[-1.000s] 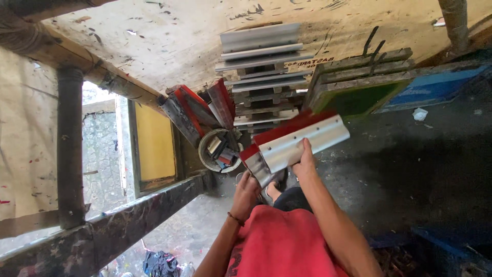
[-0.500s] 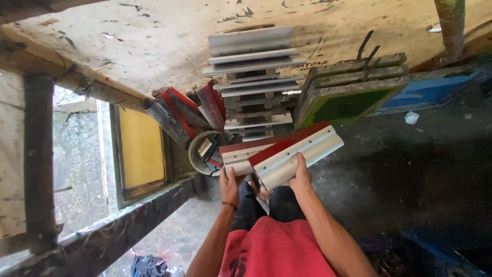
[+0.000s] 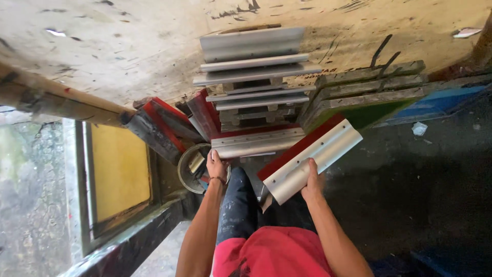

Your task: The person walks through a workshop carrying a squeegee and a container of black ink. They pour the ink onto a screen printing frame and use a brush to spread it across the mesh. After retrieving a different squeegee, they return to the frame and pull the ink across the screen to print a design onto a white t-shirt.

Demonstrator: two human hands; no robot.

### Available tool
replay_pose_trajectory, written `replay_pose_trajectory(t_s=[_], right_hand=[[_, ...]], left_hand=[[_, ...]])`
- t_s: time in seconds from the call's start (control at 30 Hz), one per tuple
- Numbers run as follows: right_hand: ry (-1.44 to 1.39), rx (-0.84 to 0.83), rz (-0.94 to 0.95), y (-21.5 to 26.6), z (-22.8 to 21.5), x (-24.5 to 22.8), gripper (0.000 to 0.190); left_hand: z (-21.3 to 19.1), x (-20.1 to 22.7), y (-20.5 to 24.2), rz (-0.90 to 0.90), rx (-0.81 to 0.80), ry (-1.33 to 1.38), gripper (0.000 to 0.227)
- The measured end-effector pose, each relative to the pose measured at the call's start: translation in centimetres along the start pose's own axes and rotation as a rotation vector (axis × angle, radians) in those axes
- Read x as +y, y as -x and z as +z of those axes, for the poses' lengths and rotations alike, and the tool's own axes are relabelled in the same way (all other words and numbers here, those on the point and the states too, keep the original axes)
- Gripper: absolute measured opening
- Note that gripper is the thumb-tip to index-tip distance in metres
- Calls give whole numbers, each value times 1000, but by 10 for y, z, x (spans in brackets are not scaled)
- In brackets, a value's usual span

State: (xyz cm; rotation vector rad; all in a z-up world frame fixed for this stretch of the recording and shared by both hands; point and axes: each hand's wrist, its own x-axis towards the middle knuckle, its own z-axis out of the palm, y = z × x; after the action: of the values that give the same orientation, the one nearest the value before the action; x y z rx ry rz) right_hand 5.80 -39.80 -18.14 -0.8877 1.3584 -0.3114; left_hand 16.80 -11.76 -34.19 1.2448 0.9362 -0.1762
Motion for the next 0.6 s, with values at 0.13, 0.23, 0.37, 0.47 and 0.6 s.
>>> replay_pose_trajectory(t_s=[0.13, 0.23, 0.37, 0.47, 0.6], right_hand=[[0, 26, -54, -7, 6, 6, 65], [17, 49, -52, -5, 8, 9, 58], [53, 73, -75, -5, 11, 12, 58], [85, 106, -79, -2, 15, 8, 60], [79, 82, -62, 17, 12, -2, 65]], left_hand=[[9, -11, -41, -14, 27, 51, 46], [23, 7, -50, -54, -15, 120, 49], [31, 12, -77, -131, -79, 216, 55], [40, 21, -89, -158, -161, 300, 68], [55, 51, -38, -12, -215, -48, 82]])
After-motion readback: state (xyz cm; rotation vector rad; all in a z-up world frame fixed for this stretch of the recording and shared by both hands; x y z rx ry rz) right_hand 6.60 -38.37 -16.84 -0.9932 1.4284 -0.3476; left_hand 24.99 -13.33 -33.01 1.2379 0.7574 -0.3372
